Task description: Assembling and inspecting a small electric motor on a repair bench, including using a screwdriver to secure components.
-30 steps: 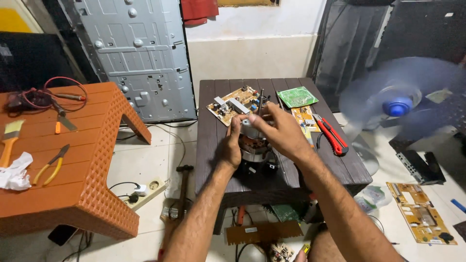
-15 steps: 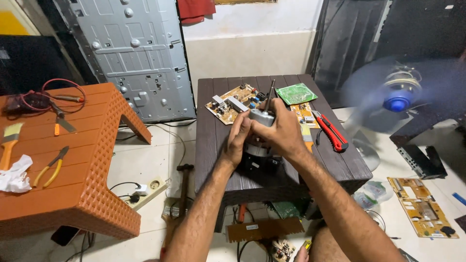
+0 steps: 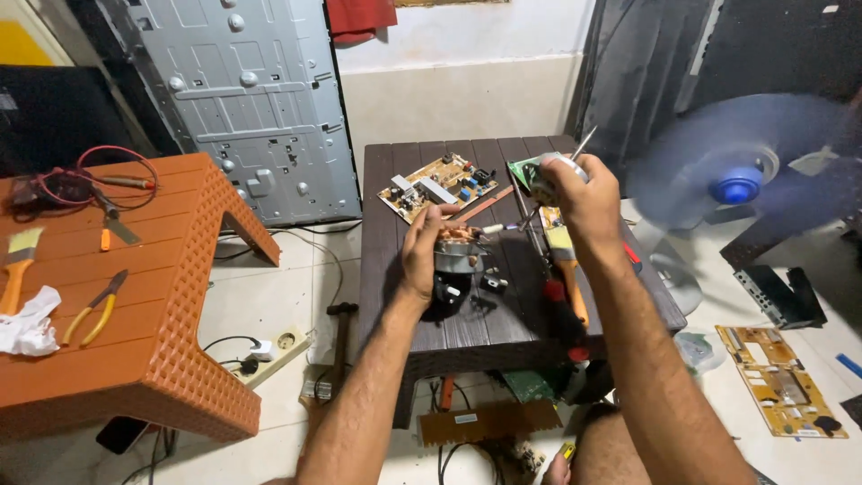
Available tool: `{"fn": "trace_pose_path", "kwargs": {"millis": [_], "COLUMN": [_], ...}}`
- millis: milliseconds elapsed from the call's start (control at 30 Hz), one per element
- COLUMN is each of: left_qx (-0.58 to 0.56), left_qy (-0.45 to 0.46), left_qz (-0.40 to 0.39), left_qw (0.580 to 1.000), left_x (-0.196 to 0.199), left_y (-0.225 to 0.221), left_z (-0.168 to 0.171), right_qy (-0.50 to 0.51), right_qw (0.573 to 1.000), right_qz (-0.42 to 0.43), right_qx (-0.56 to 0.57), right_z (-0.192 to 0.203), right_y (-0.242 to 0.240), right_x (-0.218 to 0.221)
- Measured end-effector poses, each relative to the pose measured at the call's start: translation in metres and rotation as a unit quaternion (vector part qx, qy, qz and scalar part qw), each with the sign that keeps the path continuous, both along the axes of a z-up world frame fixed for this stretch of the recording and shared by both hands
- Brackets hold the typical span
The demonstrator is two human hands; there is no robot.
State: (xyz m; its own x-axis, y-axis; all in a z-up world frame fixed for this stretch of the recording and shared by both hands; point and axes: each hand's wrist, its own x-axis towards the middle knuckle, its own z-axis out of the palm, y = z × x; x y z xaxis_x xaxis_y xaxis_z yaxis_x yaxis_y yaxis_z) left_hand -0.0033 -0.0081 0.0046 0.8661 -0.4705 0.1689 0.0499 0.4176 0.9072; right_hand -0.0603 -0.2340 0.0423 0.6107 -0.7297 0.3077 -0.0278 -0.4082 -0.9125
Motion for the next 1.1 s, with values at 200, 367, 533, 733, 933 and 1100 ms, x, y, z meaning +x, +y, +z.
{"fn": "trace_pose_path", "kwargs": {"millis": [200,367,533,733,933,1100], "left_qx": [-0.104,-0.096,-0.120,-0.107,-0.072,-0.181], "left_qy": [0.094,0.061,0.067,0.049,0.008,0.036], "left_qz": [0.006,0.002,-0.021,-0.020,-0.003,-0.105], "left_qw": [0.990,0.994,0.990,0.993,0.997,0.977], "left_x": [0.016,0.032,0.024,0.017,0.019,0.016], "left_y": [0.003,-0.003,-0.004,0.000,0.000,0.000], "left_z": [-0.005,-0.028,-0.023,-0.012,-0.018,-0.013], "right_qy": [0.350,0.433,0.459,0.437,0.404,0.279], "right_qw": [0.911,0.852,0.838,0.837,0.851,0.926], "right_qz": [0.076,0.119,0.097,0.100,0.114,0.129], "right_qx": [-0.206,-0.269,-0.279,-0.313,-0.315,-0.219], "right_z": [0.062,0.043,0.031,0.024,0.036,-0.002], "right_y": [0.062,0.072,0.075,0.074,0.081,0.029], "right_x": [-0.030,-0.021,-0.015,-0.023,-0.045,-0.050]}}
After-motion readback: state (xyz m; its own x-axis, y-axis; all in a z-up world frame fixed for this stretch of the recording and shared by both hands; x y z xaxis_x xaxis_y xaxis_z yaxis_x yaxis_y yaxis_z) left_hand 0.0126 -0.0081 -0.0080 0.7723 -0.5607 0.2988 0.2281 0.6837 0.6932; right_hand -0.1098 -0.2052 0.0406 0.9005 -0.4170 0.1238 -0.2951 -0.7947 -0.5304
